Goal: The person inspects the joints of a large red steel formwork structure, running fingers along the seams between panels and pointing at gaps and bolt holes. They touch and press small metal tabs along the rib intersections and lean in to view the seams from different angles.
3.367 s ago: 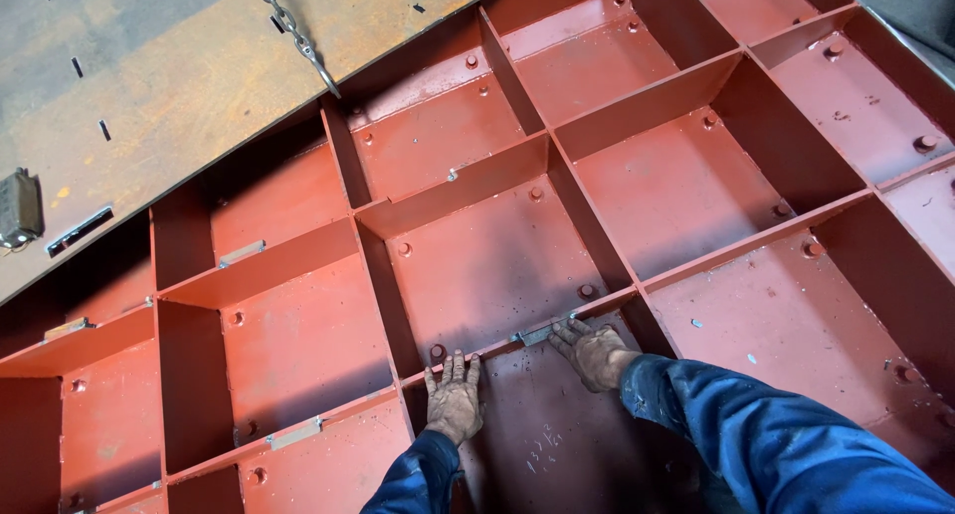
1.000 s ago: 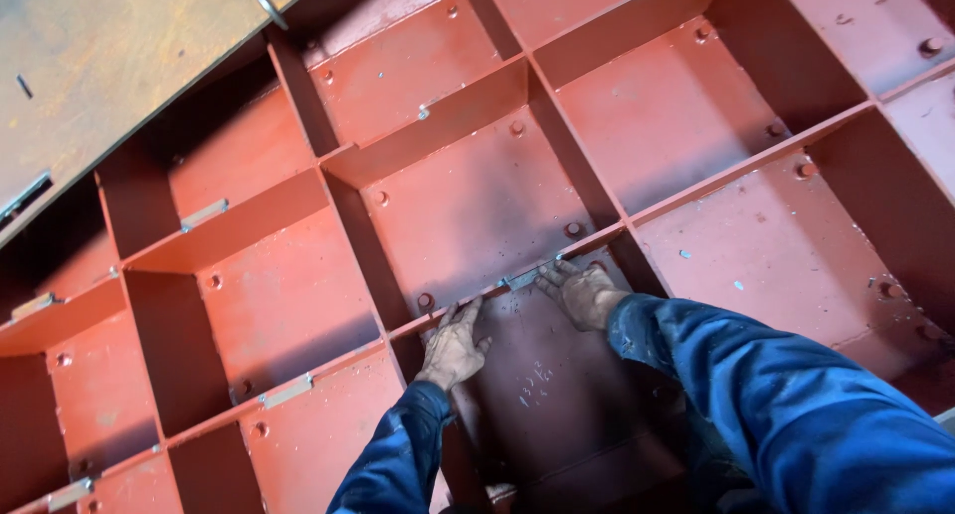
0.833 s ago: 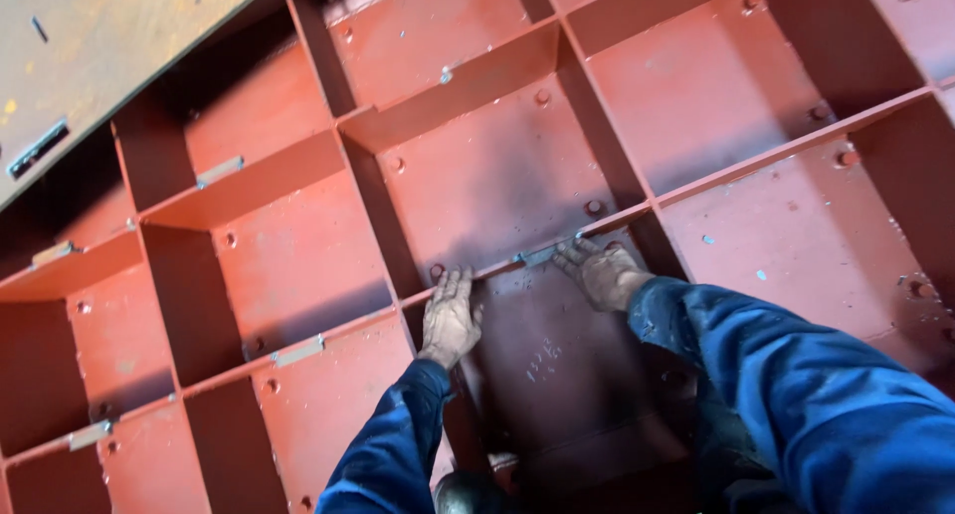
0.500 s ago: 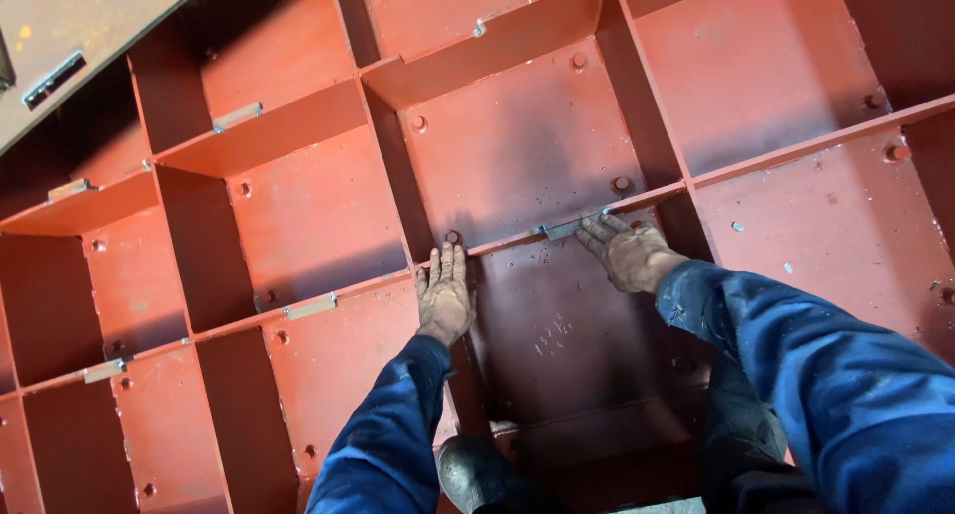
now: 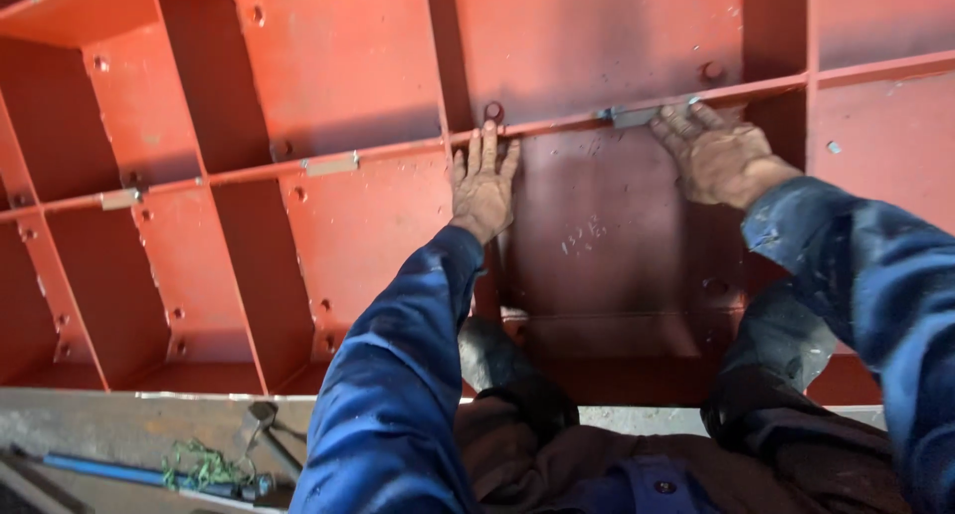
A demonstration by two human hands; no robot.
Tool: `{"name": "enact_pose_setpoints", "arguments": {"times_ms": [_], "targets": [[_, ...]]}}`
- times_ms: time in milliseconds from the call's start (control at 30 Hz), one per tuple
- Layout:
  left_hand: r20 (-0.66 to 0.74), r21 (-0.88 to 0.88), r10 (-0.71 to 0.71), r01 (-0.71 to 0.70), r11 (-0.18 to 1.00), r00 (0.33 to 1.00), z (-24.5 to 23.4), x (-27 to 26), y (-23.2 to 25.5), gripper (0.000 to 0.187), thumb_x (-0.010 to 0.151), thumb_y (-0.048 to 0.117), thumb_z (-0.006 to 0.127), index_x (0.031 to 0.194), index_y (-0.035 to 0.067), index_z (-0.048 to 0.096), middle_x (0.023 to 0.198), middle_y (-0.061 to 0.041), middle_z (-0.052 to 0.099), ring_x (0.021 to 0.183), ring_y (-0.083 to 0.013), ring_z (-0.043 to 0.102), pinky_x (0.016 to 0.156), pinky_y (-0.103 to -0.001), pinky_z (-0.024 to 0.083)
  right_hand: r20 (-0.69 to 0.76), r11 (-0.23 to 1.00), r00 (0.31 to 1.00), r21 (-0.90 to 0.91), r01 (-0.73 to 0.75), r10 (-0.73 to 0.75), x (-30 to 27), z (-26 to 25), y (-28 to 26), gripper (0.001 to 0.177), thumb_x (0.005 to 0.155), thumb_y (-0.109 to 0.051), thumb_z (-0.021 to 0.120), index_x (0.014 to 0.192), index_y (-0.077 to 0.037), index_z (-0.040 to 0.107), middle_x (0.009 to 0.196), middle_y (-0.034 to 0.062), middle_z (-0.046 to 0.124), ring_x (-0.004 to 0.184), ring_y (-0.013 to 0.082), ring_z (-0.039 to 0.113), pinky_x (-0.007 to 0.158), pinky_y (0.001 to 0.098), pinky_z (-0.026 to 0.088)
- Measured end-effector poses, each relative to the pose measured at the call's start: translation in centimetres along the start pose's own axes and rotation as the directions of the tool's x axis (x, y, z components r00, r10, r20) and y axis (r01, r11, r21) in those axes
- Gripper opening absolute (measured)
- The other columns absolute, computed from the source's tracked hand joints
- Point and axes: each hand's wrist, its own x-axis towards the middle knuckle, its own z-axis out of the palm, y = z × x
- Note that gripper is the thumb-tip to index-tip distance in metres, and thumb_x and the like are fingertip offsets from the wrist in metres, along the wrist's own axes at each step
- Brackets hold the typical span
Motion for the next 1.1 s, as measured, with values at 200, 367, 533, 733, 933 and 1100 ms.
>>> {"name": "enact_pose_setpoints", "arguments": {"times_ms": [200, 367, 533, 733, 933, 1100], "targets": [[0.043, -0.005, 0.046, -0.046, 0.999, 0.998, -0.3, -0.7, -0.3, 0.065, 0.084, 0.011, 0.062, 0.148, 0.014, 0.053, 0.171, -0.023, -0.006, 0.159, -0.0415, -0.001, 0.126, -0.06, 0.011, 0.072, 0.998, 0.996, 0.025, -0.05, 0.048, -0.7, -1.6, -0.2, 0.092, 0.091, -0.022, 0.055, 0.165, -0.029, 0.001, 0.173, -0.0056, -0.001, 0.158, 0.0253, 0.006, 0.121, 0.0542, 0.026], [0.06, 0.016, 0.053, -0.054, 0.998, 0.997, -1.1, -0.9, -0.1, 0.06, 0.083, 0.013, 0.063, 0.143, 0.013, 0.059, 0.169, -0.022, -0.006, 0.158, -0.0413, -0.001, 0.124, -0.062, 0.012, 0.107, 0.997, 0.991, 0.028, -0.078, 0.075, -0.7, -1.6, -0.3, 0.098, 0.09, -0.031, 0.062, 0.165, -0.031, -0.001, 0.173, -0.0067, -0.002, 0.158, 0.0237, 0.005, 0.122, 0.0524, 0.029], [0.076, -0.011, 0.056, -0.055, 0.998, 0.996, -0.4, -0.6, -0.3, 0.064, 0.079, 0.012, 0.066, 0.142, 0.013, 0.059, 0.168, -0.021, -0.007, 0.156, -0.0397, 0.004, 0.122, -0.061, 0.016, 0.107, 0.996, 0.99, -0.012, -0.088, 0.088, -0.4, -1.1, -0.2, 0.1, 0.09, -0.034, 0.065, 0.166, -0.032, -0.001, 0.174, -0.0064, -0.002, 0.158, 0.0237, 0.005, 0.121, 0.0505, 0.031], [0.132, -0.003, 0.04, -0.04, 0.999, 0.99, -1.0, -0.8, -0.3, 0.052, 0.084, 0.016, 0.067, 0.136, 0.013, 0.064, 0.17, -0.019, -0.009, 0.158, -0.04, 0.005, 0.124, -0.059, 0.017, 0.12, 0.996, 0.989, -0.016, -0.088, 0.089, -0.6, -1.6, -0.4, 0.098, 0.092, -0.035, 0.063, 0.165, -0.031, -0.002, 0.173, -0.0067, -0.002, 0.158, 0.0237, 0.005, 0.122, 0.0491, 0.031], [0.108, -0.021, 0.045, -0.043, 0.999, 0.993, 0.0, -0.4, -0.7, 0.054, 0.083, 0.017, 0.07, 0.137, 0.014, 0.064, 0.171, -0.017, -0.006, 0.158, -0.0397, 0.013, 0.123, -0.06, 0.022, 0.093, 0.997, 0.992, -0.015, -0.08, 0.081, -0.9, -2.0, -0.5, 0.096, 0.091, -0.032, 0.06, 0.165, -0.029, 0.0, 0.173, -0.0046, 0.0, 0.157, 0.026, 0.007, 0.122, 0.0498, 0.03], [0.108, -0.04, 0.039, -0.035, 0.999, 0.993, 0.2, -0.4, -0.7, 0.059, 0.08, 0.017, 0.07, 0.138, 0.014, 0.062, 0.171, -0.019, 0.0, 0.153, -0.04, 0.02, 0.12, -0.057, 0.026, 0.084, 0.997, 0.993, -0.005, -0.08, 0.08, -0.9, -1.8, -0.6, 0.089, 0.093, -0.024, 0.054, 0.166, -0.028, 0.002, 0.174, -0.0053, 0.001, 0.158, 0.0261, 0.009, 0.119, 0.0514, 0.034]]}}
